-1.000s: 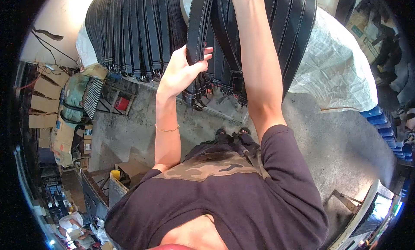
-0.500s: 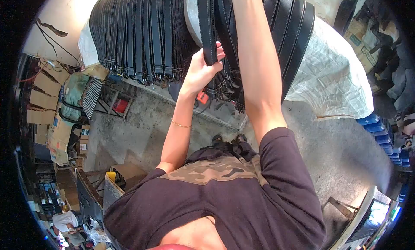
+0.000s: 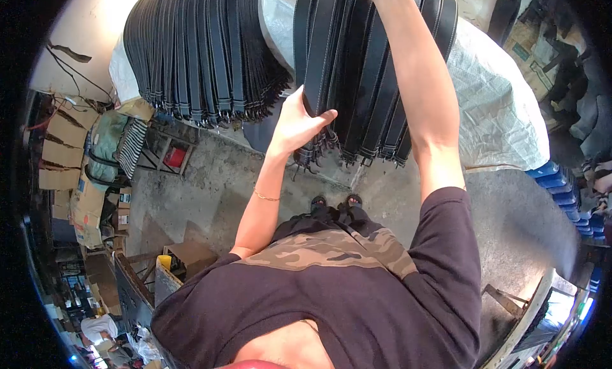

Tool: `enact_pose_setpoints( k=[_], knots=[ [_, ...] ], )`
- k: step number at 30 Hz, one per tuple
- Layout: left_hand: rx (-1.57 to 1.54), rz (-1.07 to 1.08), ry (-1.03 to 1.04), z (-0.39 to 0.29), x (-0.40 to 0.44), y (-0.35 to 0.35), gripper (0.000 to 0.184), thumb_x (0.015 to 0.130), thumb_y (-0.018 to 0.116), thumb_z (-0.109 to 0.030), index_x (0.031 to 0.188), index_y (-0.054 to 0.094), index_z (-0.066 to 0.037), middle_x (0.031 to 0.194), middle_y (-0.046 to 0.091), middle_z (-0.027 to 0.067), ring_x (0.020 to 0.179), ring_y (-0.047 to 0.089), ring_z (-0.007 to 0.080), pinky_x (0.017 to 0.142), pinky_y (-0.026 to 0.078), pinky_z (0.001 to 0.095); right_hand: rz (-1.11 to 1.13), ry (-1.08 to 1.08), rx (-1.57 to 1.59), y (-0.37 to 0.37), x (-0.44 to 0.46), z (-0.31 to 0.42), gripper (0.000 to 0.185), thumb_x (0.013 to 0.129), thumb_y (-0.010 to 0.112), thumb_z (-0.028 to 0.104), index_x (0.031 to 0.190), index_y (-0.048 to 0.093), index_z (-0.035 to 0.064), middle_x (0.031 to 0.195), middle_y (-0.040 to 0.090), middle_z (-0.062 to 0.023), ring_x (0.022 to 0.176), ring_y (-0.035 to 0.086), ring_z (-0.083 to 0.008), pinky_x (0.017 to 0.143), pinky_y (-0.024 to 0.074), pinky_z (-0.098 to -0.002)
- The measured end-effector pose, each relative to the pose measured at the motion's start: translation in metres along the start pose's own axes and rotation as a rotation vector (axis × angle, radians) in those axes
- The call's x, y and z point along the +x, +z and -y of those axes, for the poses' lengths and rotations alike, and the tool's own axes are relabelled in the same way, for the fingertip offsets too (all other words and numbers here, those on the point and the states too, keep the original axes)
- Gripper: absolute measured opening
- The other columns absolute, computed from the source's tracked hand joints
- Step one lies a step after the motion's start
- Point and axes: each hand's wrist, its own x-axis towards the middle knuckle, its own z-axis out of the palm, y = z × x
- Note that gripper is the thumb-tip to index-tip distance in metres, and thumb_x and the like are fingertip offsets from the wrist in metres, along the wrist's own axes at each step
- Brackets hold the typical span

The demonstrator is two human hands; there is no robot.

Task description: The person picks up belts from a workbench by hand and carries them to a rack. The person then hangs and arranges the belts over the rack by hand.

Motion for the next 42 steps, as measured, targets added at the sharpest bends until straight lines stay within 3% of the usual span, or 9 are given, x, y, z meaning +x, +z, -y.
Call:
enact_pose_setpoints(
  k=[6, 18, 22, 24, 28, 30, 32, 35, 42],
  knots=[
    [0.113, -0.117, -0.059, 0.020, -0.005, 0.030, 0.022, 0.075, 0.075, -0.007, 0.090, 0.063, 0.002, 0.076, 0.069, 0.0077, 0.067, 0.064, 0.0107, 0.063, 0.051, 0.0294, 0.111, 0.047, -0.295, 0.002, -0.049, 0.018, 0.018, 0.095, 0.059, 0.019, 0.095, 0.064, 0.0014, 0.076, 0.069, -0.0109, 0.064, 0.068, -0.0221, 0.057, 0.0579, -0.0333],
    [0.110, -0.172, 0.054, 0.023, -0.017, 0.051, 0.061, 0.079, 0.071, -0.003, 0.129, 0.040, 0.012, 0.088, 0.066, 0.0289, 0.082, 0.069, 0.0392, 0.073, 0.054, 0.0386, -0.154, -0.140, -0.726, 0.001, -0.061, 0.027, 0.030, 0.091, 0.069, 0.020, 0.113, 0.064, 0.0009, 0.108, 0.068, -0.0138, 0.095, 0.065, -0.0216, 0.079, 0.0500, -0.0440],
    [0.204, -0.277, 0.178, 0.034, -0.024, 0.056, 0.057, 0.078, 0.071, -0.002, 0.126, 0.047, 0.015, 0.098, 0.066, 0.0298, 0.091, 0.069, 0.0384, 0.080, 0.054, 0.0381, -0.356, -0.356, -1.209, 0.010, -0.077, 0.028, 0.043, 0.081, 0.077, 0.029, 0.108, 0.066, -0.0029, 0.106, 0.070, -0.0165, 0.088, 0.066, -0.0268, 0.074, 0.0522, -0.0422],
    [0.235, -0.308, 0.205, 0.034, -0.029, 0.055, 0.056, 0.077, 0.072, -0.002, 0.125, 0.049, 0.015, 0.100, 0.067, 0.0290, 0.092, 0.069, 0.0377, 0.081, 0.054, 0.0379, -0.250, -0.244, -1.942, 0.013, -0.070, 0.034, 0.042, 0.075, 0.078, 0.031, 0.097, 0.069, -0.0033, 0.098, 0.070, -0.0235, 0.085, 0.068, -0.0331, 0.074, 0.0540, -0.0427],
    [0.082, -0.280, 0.106, 0.034, -0.030, 0.052, 0.057, 0.076, 0.071, -0.002, 0.127, 0.051, 0.009, 0.101, 0.067, 0.0265, 0.091, 0.069, 0.0370, 0.080, 0.055, 0.0382, -0.555, -0.432, -1.992, 0.051, -0.107, 0.017, 0.037, 0.074, 0.075, 0.031, 0.092, 0.071, -0.0015, 0.098, 0.068, -0.0253, 0.094, 0.066, -0.0403, 0.081, 0.0542, -0.0445],
    [0.065, -0.272, 0.093, 0.034, -0.035, 0.049, 0.057, 0.076, 0.070, -0.002, 0.129, 0.051, 0.006, 0.101, 0.067, 0.0268, 0.091, 0.068, 0.0387, 0.079, 0.056, 0.0401, -0.452, -0.681, -2.143, 0.029, -0.108, 0.020, 0.030, 0.079, 0.070, 0.021, 0.097, 0.069, -0.0028, 0.100, 0.069, -0.0231, 0.093, 0.067, -0.0383, 0.083, 0.0540, -0.0420],
    [0.090, -0.289, 0.132, 0.028, -0.036, 0.042, 0.060, 0.075, 0.070, -0.002, 0.132, 0.050, 0.004, 0.101, 0.067, 0.0263, 0.091, 0.069, 0.0383, 0.078, 0.056, 0.0395, 0.409, -1.221, -2.448, 0.022, -0.114, 0.026, 0.036, 0.076, 0.067, -0.004, 0.112, 0.062, 0.0000, 0.109, 0.061, -0.0088, 0.107, 0.059, -0.0239, 0.098, 0.0452, -0.0374],
    [0.061, -0.272, 0.121, 0.024, -0.038, 0.032, 0.058, 0.075, 0.070, -0.001, 0.130, 0.052, 0.004, 0.099, 0.068, 0.0255, 0.091, 0.069, 0.0374, 0.078, 0.055, 0.0392, 0.640, -0.821, -2.469, 0.015, -0.129, 0.017, 0.045, 0.066, 0.065, -0.010, 0.108, 0.069, 0.0046, 0.120, 0.061, -0.0075, 0.122, 0.051, -0.0259, 0.108, 0.0356, -0.0385],
    [0.074, -0.254, 0.111, 0.007, -0.043, 0.024, 0.049, 0.075, 0.072, -0.002, 0.121, 0.057, 0.006, 0.094, 0.070, 0.0210, 0.083, 0.071, 0.0278, 0.075, 0.056, 0.0343, 1.044, -0.713, -2.621, 0.030, -0.129, 0.024, 0.030, 0.072, 0.067, -0.003, 0.101, 0.068, 0.0047, 0.111, 0.060, -0.0083, 0.117, 0.052, -0.0235, 0.104, 0.0377, -0.0381]
  ],
)
